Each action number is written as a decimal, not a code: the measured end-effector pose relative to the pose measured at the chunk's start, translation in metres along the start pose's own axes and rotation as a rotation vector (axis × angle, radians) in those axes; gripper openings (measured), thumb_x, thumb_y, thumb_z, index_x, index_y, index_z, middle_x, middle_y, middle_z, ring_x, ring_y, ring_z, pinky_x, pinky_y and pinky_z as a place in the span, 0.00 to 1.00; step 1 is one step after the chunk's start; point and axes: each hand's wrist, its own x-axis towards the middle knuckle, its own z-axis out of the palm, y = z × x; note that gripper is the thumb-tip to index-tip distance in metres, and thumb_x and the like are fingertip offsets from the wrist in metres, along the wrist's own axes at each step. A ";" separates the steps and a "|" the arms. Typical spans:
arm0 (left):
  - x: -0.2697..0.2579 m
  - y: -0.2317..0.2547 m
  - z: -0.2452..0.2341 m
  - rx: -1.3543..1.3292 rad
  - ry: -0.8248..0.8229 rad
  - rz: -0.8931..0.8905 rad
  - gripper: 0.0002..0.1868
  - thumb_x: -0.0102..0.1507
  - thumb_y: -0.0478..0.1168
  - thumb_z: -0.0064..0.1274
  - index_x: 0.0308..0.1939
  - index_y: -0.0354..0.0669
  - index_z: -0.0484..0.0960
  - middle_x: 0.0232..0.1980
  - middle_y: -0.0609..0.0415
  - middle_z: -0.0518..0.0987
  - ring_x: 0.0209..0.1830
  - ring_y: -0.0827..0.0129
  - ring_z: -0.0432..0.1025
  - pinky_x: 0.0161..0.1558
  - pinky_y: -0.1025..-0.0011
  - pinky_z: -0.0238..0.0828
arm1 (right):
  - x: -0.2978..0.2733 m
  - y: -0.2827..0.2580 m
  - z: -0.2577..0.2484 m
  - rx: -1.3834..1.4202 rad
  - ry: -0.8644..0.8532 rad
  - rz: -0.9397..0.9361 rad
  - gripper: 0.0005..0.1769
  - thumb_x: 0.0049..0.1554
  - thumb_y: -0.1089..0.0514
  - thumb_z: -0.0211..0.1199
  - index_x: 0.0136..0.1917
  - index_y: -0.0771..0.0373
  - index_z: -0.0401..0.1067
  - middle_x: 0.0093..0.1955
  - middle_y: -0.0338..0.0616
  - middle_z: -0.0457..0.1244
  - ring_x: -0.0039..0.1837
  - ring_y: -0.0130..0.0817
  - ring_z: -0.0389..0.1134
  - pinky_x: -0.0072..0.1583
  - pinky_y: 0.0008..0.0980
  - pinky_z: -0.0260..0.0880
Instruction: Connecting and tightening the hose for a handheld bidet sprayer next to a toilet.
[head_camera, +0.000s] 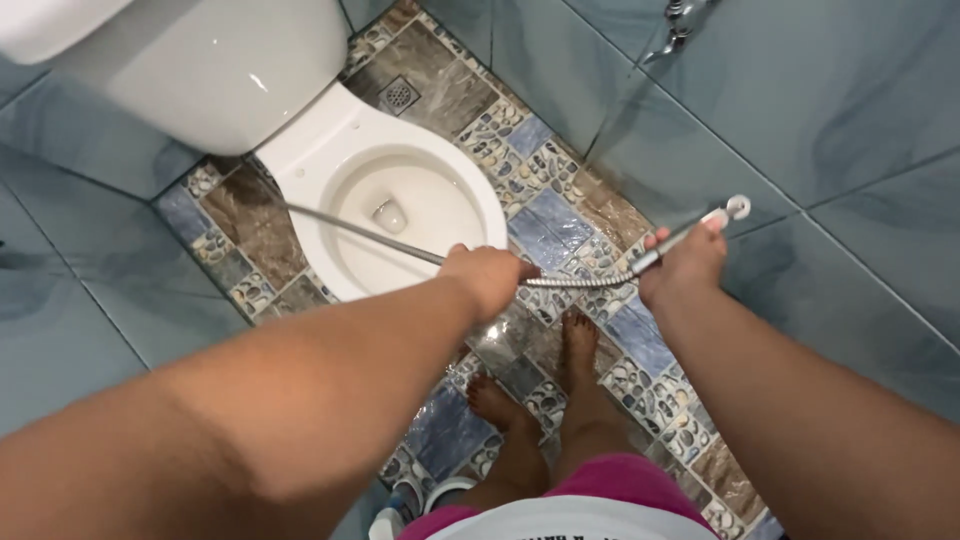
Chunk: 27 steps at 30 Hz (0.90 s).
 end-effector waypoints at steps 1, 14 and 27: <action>-0.002 0.000 -0.005 0.005 0.002 0.000 0.29 0.67 0.34 0.37 0.67 0.72 0.76 0.65 0.55 0.77 0.66 0.63 0.71 0.65 0.55 0.57 | -0.005 -0.003 0.005 0.005 -0.001 0.000 0.18 0.68 0.38 0.45 0.59 0.51 0.61 0.44 0.42 0.60 0.39 0.33 0.63 0.43 0.37 0.71; -0.032 -0.028 -0.017 0.005 0.200 -0.144 0.28 0.67 0.35 0.36 0.63 0.73 0.78 0.57 0.57 0.80 0.62 0.64 0.71 0.63 0.54 0.55 | -0.053 -0.008 0.094 -0.039 -0.565 0.028 0.19 0.69 0.40 0.45 0.63 0.51 0.62 0.40 0.41 0.61 0.39 0.33 0.64 0.44 0.35 0.70; -0.068 -0.061 -0.055 -0.297 0.390 -0.471 0.25 0.66 0.33 0.36 0.60 0.61 0.79 0.52 0.52 0.83 0.55 0.59 0.77 0.70 0.53 0.52 | -0.083 0.024 0.251 -0.282 -0.779 0.103 0.22 0.69 0.37 0.42 0.63 0.53 0.64 0.38 0.42 0.61 0.37 0.34 0.62 0.42 0.35 0.70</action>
